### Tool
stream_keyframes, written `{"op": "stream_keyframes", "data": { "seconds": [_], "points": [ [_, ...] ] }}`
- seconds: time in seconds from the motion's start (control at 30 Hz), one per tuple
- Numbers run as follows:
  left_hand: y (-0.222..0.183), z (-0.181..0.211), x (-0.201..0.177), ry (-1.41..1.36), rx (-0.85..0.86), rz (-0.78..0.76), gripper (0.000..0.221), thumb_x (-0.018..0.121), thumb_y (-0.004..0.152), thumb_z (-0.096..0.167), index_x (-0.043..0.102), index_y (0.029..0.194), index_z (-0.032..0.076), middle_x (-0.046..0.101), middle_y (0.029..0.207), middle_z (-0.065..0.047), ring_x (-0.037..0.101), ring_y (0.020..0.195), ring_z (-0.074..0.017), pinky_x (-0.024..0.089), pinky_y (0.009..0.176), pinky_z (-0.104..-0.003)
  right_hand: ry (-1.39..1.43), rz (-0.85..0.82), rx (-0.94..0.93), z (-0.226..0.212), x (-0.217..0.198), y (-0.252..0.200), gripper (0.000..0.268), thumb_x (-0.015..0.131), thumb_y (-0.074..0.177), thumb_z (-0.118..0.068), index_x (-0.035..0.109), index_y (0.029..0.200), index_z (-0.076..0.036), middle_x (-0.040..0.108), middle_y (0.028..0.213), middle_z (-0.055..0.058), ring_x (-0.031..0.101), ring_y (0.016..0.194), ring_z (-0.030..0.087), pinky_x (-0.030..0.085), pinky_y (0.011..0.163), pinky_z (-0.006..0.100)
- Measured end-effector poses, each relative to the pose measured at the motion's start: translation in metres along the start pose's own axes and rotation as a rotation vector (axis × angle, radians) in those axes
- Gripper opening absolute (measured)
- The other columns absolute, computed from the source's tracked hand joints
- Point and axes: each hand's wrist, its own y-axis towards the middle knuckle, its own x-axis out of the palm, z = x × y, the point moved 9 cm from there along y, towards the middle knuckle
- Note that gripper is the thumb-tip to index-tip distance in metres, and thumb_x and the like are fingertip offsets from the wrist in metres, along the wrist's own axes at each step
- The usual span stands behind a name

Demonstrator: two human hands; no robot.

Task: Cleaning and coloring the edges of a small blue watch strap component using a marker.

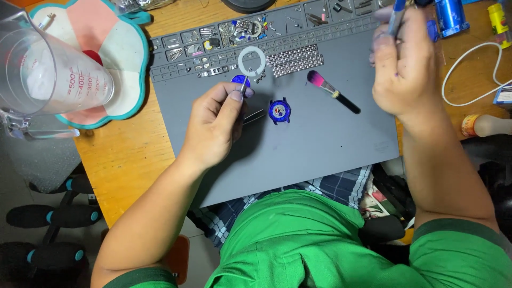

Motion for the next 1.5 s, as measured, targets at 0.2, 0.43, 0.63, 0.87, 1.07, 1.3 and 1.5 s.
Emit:
{"op": "stream_keyframes", "data": {
  "seconds": [0.2, 0.43, 0.63, 0.87, 1.07, 1.3, 1.5],
  "points": [
    [0.001, -0.008, 0.001, -0.069, -0.074, -0.03, 0.021, 0.04, 0.081, 0.025, 0.051, 0.083, 0.006, 0.036, 0.052, 0.0, 0.029, 0.034, -0.0056, 0.021, 0.028, -0.016, 0.163, -0.101, 0.234, 0.022, 0.028, -0.004, 0.015, 0.029, 0.09, -0.001, 0.042, 0.097, 0.005, 0.042, 0.065, 0.009, 0.041, 0.052, 0.016, 0.035, 0.047, 0.026],
    [0.002, -0.016, 0.005, -0.065, -0.121, -0.065, 0.021, 0.04, 0.081, 0.024, 0.052, 0.083, 0.007, 0.042, 0.056, -0.001, 0.034, 0.039, -0.0057, 0.022, 0.03, -0.017, 0.36, -0.077, 0.269, 0.031, 0.035, -0.003, 0.011, 0.024, 0.094, -0.012, 0.029, 0.097, -0.003, 0.041, 0.069, 0.012, 0.041, 0.054, 0.017, 0.034, 0.047, 0.025],
    [-0.002, 0.001, 0.009, 0.211, -0.01, -0.077, 0.019, 0.039, 0.083, 0.021, 0.052, 0.086, 0.007, 0.04, 0.055, 0.005, 0.034, 0.046, -0.0044, 0.027, 0.04, -0.018, 0.279, 0.244, 0.023, 0.036, 0.001, -0.005, 0.019, 0.032, 0.097, -0.013, 0.039, 0.109, 0.001, 0.042, 0.097, 0.016, 0.043, 0.089, 0.025, 0.042, 0.076, 0.035],
    [-0.008, 0.028, 0.012, 0.622, 0.19, -0.016, 0.016, 0.037, 0.083, 0.017, 0.05, 0.088, 0.009, 0.046, 0.056, 0.003, 0.042, 0.051, -0.0086, 0.036, 0.052, -0.024, 0.539, 0.492, -0.055, 0.016, -0.023, -0.001, 0.018, 0.033, 0.097, -0.019, 0.035, 0.1, -0.001, 0.038, 0.078, 0.026, 0.042, 0.066, 0.034, 0.037, 0.06, 0.04],
    [-0.007, 0.034, 0.009, 0.811, 0.279, 0.007, 0.011, 0.051, 0.077, 0.015, 0.045, 0.082, 0.008, 0.045, 0.051, 0.003, 0.033, 0.04, -0.0125, 0.03, 0.042, -0.025, 0.666, 0.375, -0.232, -0.045, 0.008, 0.024, 0.02, 0.039, 0.089, -0.021, 0.028, 0.087, -0.005, 0.032, 0.063, 0.017, 0.037, 0.051, 0.027, 0.035, 0.052, 0.037],
    [-0.011, 0.05, 0.023, 1.206, 0.63, 0.005, 0.01, 0.05, 0.083, 0.013, 0.052, 0.09, 0.006, 0.048, 0.069, -0.008, 0.046, 0.06, -0.0259, 0.035, 0.053, -0.034, 0.698, 0.116, -0.135, -0.032, 0.037, 0.015, 0.019, 0.037, 0.087, -0.016, 0.033, 0.093, 0.002, 0.047, 0.078, 0.022, 0.053, 0.074, 0.029, 0.047, 0.066, 0.032],
    [-0.011, 0.049, 0.025, 1.323, 0.684, 0.028, 0.013, 0.051, 0.085, 0.015, 0.055, 0.095, 0.008, 0.049, 0.074, -0.007, 0.045, 0.061, -0.0245, 0.035, 0.051, -0.033, 0.523, -0.042, -0.316, -0.06, 0.04, 0.018, 0.008, 0.048, 0.078, 0.0, 0.042, 0.083, 0.004, 0.049, 0.075, 0.019, 0.056, 0.076, 0.036, 0.049, 0.069, 0.038]
  ]
}}
